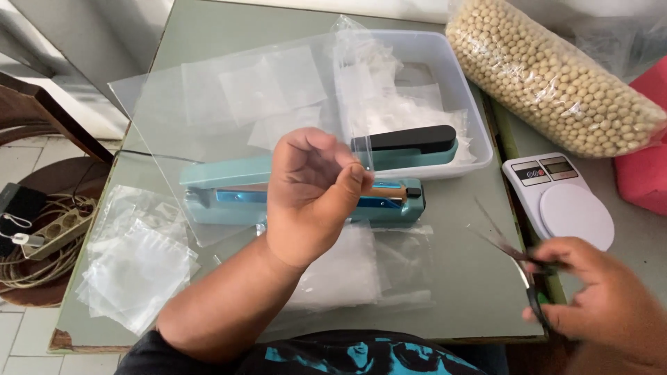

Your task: Cutting plastic bags to size with scissors and sealing them using a manual impulse heat sealer.

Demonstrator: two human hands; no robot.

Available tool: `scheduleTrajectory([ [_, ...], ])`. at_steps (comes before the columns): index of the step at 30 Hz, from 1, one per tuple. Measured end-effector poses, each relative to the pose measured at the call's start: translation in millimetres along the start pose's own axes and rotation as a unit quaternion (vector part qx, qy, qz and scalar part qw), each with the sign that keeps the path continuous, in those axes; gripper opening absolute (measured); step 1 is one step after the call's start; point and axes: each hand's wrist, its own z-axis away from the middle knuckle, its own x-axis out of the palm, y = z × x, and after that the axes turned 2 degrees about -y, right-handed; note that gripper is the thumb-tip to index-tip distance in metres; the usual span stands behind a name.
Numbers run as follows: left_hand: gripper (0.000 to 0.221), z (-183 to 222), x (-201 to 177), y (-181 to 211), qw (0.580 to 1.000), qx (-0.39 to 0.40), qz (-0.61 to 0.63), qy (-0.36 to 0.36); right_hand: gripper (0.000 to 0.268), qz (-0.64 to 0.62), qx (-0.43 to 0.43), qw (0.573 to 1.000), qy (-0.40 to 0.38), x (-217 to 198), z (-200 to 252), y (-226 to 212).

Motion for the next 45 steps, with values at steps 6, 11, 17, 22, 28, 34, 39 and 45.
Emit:
scheduleTrajectory([
  [6, 0.030, 10, 12, 2, 0.997, 0.014, 0.080, -0.015, 0.091, -0.277, -0.393, 0.877, -0.007, 55, -24, -127],
  [11, 0.034, 17, 17, 6, 0.998, -0.010, 0.062, -0.005, 0.081, -0.510, -0.439, 0.738, -0.047, 75, -41, -182],
  [17, 0.033, 16, 23, 15, 0.996, -0.026, 0.076, 0.032, 0.071, -0.477, -0.499, 0.724, -0.008, 69, -56, -207],
  [22, 0.030, 12, 23, 13, 0.998, -0.005, 0.056, 0.006, 0.070, -0.451, -0.506, 0.735, 0.026, 69, -60, -211],
  [28, 0.030, 10, 18, 1, 0.994, -0.025, 0.106, -0.025, 0.076, -0.475, -0.520, 0.709, 0.029, 91, -68, -192],
  [34, 0.029, 10, 15, -12, 0.986, -0.043, 0.153, -0.050, 0.084, -0.473, -0.484, 0.736, 0.012, 100, -69, -171],
  [39, 0.029, 12, 16, -12, 0.990, -0.063, 0.119, -0.038, 0.081, -0.479, -0.497, 0.723, 0.029, 98, -70, -173],
  [45, 0.032, 17, 19, -12, 0.993, -0.040, 0.104, -0.044, 0.079, -0.477, -0.505, 0.718, 0.034, 95, -68, -178],
])
